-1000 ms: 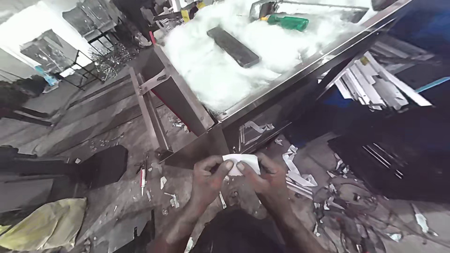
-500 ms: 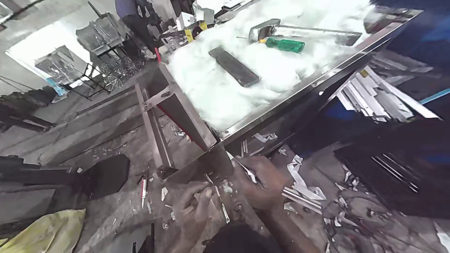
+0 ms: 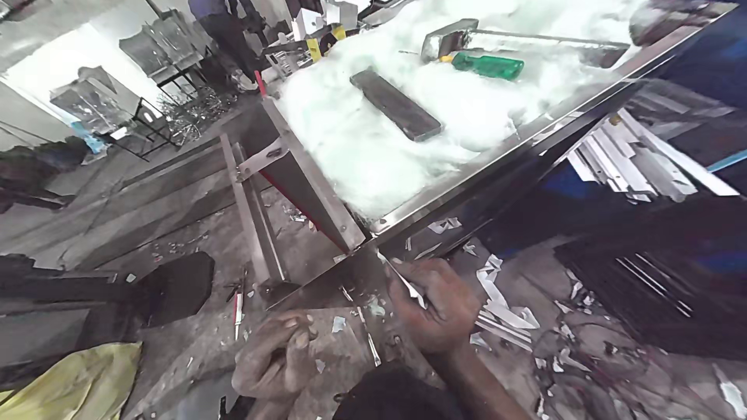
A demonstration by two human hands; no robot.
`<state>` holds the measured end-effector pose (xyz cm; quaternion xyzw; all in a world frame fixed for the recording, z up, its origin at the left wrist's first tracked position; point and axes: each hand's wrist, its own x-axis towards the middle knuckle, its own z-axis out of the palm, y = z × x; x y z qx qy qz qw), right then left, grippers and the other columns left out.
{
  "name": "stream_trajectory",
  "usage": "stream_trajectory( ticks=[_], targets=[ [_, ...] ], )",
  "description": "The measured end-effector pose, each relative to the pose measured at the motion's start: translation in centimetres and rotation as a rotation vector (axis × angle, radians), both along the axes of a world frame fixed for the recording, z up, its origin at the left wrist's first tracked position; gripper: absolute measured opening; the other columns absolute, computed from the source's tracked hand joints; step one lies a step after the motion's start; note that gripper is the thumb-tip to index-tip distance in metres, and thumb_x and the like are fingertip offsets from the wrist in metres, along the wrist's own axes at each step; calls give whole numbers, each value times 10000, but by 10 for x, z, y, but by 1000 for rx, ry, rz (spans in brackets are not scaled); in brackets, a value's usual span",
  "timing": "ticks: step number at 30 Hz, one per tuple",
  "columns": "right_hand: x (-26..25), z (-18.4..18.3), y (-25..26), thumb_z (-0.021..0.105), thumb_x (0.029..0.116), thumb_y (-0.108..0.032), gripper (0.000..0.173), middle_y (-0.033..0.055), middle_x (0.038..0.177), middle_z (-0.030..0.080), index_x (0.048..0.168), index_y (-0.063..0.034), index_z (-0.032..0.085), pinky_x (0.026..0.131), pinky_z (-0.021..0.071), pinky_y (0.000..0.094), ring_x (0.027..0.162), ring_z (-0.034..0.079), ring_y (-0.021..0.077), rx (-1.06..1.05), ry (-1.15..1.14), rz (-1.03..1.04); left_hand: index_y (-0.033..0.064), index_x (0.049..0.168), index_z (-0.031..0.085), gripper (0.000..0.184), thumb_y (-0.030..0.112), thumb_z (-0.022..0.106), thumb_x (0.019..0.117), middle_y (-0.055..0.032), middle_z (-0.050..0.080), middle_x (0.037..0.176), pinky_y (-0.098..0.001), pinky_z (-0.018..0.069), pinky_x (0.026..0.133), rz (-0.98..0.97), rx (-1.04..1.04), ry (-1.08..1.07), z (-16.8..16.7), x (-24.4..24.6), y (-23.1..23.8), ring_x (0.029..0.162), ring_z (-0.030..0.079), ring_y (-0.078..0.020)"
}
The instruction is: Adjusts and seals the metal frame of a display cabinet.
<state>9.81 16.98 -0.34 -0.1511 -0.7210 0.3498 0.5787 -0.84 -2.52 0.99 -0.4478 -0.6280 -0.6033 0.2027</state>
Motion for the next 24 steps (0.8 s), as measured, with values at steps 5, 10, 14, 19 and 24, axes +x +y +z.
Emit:
stream_trajectory(
  ticks=[5, 10, 14, 19, 24],
  targets=[
    [-2, 2, 4, 776, 859, -136, 124, 45, 869, 717, 964, -70, 782, 701, 554, 165, 786, 659, 55, 59, 6, -61, 272, 1149, 692, 154, 315, 652, 1007, 122, 712, 864, -203, 595, 627, 74, 31, 47, 2, -5, -3, 699, 681, -36],
    [-6, 4, 4, 782, 859, -142, 122, 43, 897, 724, 962, -75, 788, 709, 566, 164, 806, 670, 54, 41, 3, -29, 263, 1122, 711, 142, 322, 651, 1008, 137, 700, 843, -189, 574, 623, 102, 71, 17, 0, -11, 2, 685, 657, -10],
    [-12, 1, 2, 779, 859, -106, 132, 67, 944, 749, 980, -52, 781, 764, 603, 206, 875, 711, 97, 34, -28, -8, 262, 1112, 720, 144, 323, 680, 988, 146, 693, 891, -192, 554, 661, 99, 144, -8, -5, -14, 5, 725, 638, -5],
    [-11, 3, 5, 761, 864, -117, 135, 43, 905, 758, 988, -79, 795, 734, 596, 225, 832, 708, 90, 43, -101, -22, 270, 1147, 689, 167, 313, 675, 986, 142, 680, 930, -194, 549, 665, 79, 170, -33, -7, -14, 8, 752, 631, -9],
    [-6, -1, 4, 754, 862, -133, 166, 46, 874, 743, 1016, -87, 795, 709, 582, 227, 795, 693, 93, 51, -158, -28, 266, 1126, 697, 154, 303, 686, 977, 123, 680, 923, -218, 552, 667, 64, 187, -53, -8, -16, 7, 751, 634, -32]
  ],
)
